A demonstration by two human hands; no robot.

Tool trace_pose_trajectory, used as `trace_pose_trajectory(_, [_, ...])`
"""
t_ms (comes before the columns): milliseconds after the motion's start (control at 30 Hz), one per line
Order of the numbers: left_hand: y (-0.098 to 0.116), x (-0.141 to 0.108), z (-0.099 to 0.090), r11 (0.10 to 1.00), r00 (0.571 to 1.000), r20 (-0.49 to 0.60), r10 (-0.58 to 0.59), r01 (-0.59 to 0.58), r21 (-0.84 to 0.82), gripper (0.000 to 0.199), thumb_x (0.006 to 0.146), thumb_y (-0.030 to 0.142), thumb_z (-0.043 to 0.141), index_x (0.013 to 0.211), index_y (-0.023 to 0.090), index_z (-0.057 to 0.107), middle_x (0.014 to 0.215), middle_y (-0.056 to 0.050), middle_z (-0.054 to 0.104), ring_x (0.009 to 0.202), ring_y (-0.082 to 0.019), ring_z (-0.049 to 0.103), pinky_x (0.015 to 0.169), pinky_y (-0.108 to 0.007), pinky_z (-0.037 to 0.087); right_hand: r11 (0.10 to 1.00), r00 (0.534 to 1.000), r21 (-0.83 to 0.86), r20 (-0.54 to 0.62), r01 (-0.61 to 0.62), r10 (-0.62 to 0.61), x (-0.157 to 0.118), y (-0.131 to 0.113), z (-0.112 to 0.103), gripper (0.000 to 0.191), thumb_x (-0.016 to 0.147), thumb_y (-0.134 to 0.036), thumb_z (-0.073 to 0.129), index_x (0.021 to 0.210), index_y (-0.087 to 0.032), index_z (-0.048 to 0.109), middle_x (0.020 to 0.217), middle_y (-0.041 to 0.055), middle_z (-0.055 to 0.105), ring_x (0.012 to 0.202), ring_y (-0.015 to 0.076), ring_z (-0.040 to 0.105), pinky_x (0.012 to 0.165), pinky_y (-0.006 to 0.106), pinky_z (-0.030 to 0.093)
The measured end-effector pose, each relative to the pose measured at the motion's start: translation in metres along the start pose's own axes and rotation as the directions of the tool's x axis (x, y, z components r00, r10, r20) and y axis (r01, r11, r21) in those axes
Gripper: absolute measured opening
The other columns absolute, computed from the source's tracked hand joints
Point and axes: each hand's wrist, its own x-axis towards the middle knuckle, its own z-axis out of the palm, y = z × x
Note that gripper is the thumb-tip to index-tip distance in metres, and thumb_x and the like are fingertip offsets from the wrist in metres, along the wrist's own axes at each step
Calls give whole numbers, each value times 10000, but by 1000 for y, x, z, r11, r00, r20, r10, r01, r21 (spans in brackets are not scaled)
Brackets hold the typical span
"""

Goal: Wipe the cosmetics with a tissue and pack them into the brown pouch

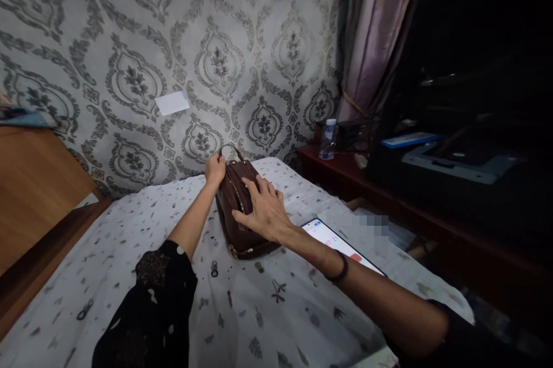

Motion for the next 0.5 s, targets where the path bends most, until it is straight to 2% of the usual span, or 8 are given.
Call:
trace_pose_trajectory(200, [8, -5, 5, 997, 995, -89, -46, 51, 58, 282, 941, 380, 586, 1118, 165, 630, 1160, -82, 646, 1043, -212, 630, 917, -435, 522, 999, 1000, -43, 22, -11, 12, 0, -3, 0, 877, 780, -574, 633, 1506, -187, 327, 1576, 229, 278, 1432, 402, 261, 1077, 587, 261])
trace_pose_trajectory(500, [11, -19, -4, 1000, 992, -128, 16, -15, 3, 274, 944, 393, 576, 1030, 140, 638, 1034, -57, 662, 938, -189, 638, 861, -404, 526, 998, 998, -52, 59, -27, 30, -1, -6, -4, 847, 796, -559, 631, 1506, -212, 327, 1585, 201, 273, 1452, 374, 227, 1088, 576, 256])
